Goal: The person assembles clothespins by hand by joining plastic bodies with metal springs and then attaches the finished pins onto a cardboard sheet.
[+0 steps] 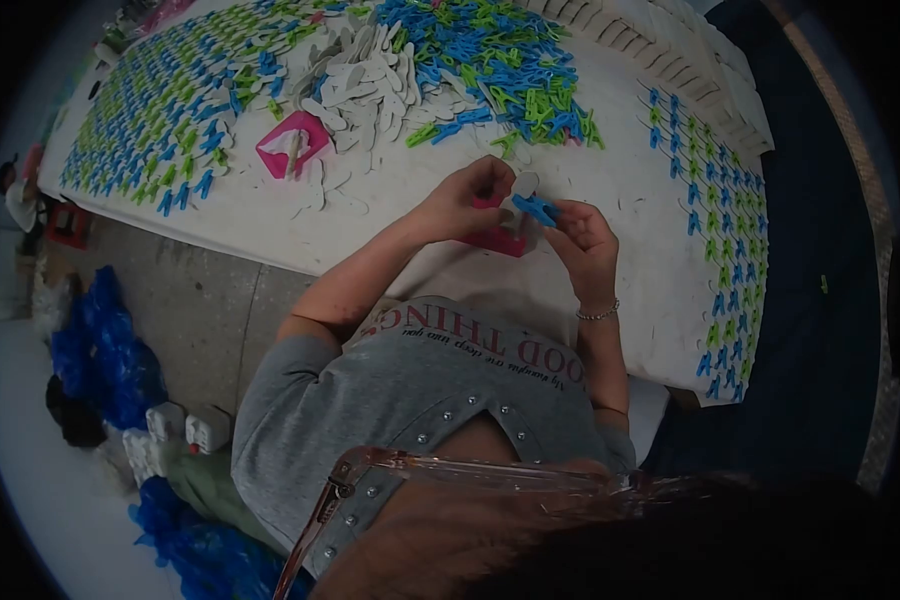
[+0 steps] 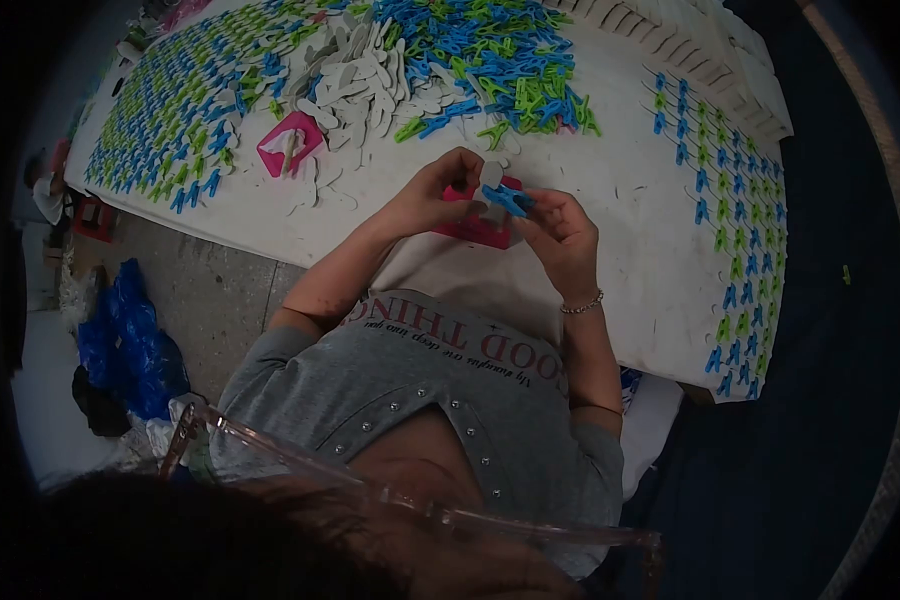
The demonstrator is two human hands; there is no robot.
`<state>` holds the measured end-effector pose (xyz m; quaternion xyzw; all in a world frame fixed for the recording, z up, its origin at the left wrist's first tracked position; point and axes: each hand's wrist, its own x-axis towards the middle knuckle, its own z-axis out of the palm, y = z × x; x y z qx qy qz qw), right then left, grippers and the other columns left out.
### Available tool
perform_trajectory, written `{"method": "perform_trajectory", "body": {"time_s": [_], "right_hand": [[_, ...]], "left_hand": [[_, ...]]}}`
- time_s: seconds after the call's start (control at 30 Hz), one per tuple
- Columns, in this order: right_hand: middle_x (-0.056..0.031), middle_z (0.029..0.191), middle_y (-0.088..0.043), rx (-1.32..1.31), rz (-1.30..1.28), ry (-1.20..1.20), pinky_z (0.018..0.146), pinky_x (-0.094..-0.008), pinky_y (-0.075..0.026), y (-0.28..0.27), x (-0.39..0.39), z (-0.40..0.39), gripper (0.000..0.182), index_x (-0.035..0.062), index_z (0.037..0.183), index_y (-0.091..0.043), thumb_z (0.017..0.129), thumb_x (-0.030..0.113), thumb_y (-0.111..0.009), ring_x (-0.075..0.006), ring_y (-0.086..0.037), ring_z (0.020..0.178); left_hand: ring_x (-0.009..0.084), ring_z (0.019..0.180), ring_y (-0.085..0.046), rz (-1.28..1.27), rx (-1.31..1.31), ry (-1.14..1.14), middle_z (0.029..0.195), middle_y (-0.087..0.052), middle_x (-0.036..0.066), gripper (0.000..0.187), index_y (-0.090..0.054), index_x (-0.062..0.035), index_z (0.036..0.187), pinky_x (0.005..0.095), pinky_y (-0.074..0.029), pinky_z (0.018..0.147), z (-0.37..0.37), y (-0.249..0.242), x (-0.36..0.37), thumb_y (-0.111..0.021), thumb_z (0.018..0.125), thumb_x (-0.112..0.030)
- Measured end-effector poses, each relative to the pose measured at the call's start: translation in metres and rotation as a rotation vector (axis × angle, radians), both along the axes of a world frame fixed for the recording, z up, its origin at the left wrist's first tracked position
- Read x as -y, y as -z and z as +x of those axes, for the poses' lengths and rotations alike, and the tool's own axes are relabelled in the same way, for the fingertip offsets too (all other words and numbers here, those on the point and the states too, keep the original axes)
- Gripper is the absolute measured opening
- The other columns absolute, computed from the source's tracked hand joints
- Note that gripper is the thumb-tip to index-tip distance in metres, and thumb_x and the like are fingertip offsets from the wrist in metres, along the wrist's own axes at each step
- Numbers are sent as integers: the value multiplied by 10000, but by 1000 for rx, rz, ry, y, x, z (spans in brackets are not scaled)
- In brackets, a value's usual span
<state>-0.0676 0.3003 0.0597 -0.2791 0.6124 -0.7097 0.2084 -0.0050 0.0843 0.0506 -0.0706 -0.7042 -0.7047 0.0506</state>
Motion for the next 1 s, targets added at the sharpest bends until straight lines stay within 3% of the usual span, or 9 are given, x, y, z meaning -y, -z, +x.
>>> {"method": "perform_trajectory", "body": {"time_s": [0.13,0.2,0.27,0.3,0.37,0.43,0.57,0.77,1.0], "right_hand": [[-93,1070,-624,40,-40,71,831,-239,-494,4,-1,-8,253,-14,1111,-543,869,3,-616,-130,-612,981],[-94,1077,-615,34,-39,144,834,-257,-499,8,-7,-27,206,-1,1085,-549,888,34,-601,-141,-611,990],[-69,1020,-611,149,-12,433,767,-271,-514,12,-15,-59,155,21,1028,-567,912,119,-596,-136,-617,880],[-69,1020,-611,144,-12,457,767,-271,-514,15,-22,-74,155,21,1028,-567,912,119,-596,-136,-617,880],[-27,824,-594,395,-15,697,601,-257,-494,24,-39,-109,127,35,956,-591,912,154,-605,-107,-548,656],[-23,762,-568,534,-117,754,566,-271,-486,43,-57,-141,114,36,914,-590,914,150,-599,-113,-502,588],[-20,650,-521,785,-297,919,510,-299,-483,62,-80,-181,157,36,795,-576,920,130,-574,-124,-450,489],[-34,650,-514,783,-364,1116,609,-334,-558,65,-86,-199,200,17,745,-562,914,122,-573,-127,-463,516],[-38,641,-500,797,-361,1104,636,-348,-568,66,-91,-208,205,12,735,-545,917,104,-557,-129,-462,521]], "left_hand": [[78,858,-484,63,-16,7,932,-495,-8,374,-483,-59,1088,229,-417,795,-4,3,-2,-672,769,-11],[77,829,-502,86,-30,-35,973,-524,14,377,-486,-48,1110,222,-432,759,-9,13,1,-676,785,-29],[76,800,-520,107,-40,-76,1014,-553,35,383,-490,-37,1133,215,-447,723,-15,25,7,-680,801,-48],[73,795,-521,144,-7,-178,1006,-551,29,366,-494,-34,1133,209,-447,714,-17,30,12,-672,813,-51],[70,789,-521,181,23,-266,998,-548,22,350,-498,-31,1133,204,-446,705,-20,40,20,-663,826,-54],[57,795,-512,309,26,-407,981,-552,14,305,-508,-23,1122,197,-438,725,-23,49,25,-638,848,-54],[60,813,-515,336,0,-442,960,-555,7,270,-517,-16,1113,191,-429,750,-24,60,31,-617,865,-52],[65,842,-521,357,36,-475,950,-559,5,263,-519,-16,1116,187,-422,779,-23,57,30,-608,871,-50],[65,845,-515,318,54,-493,945,-561,4,254,-527,-21,1111,190,-417,782,-24,61,33,-609,872,-56]]}}
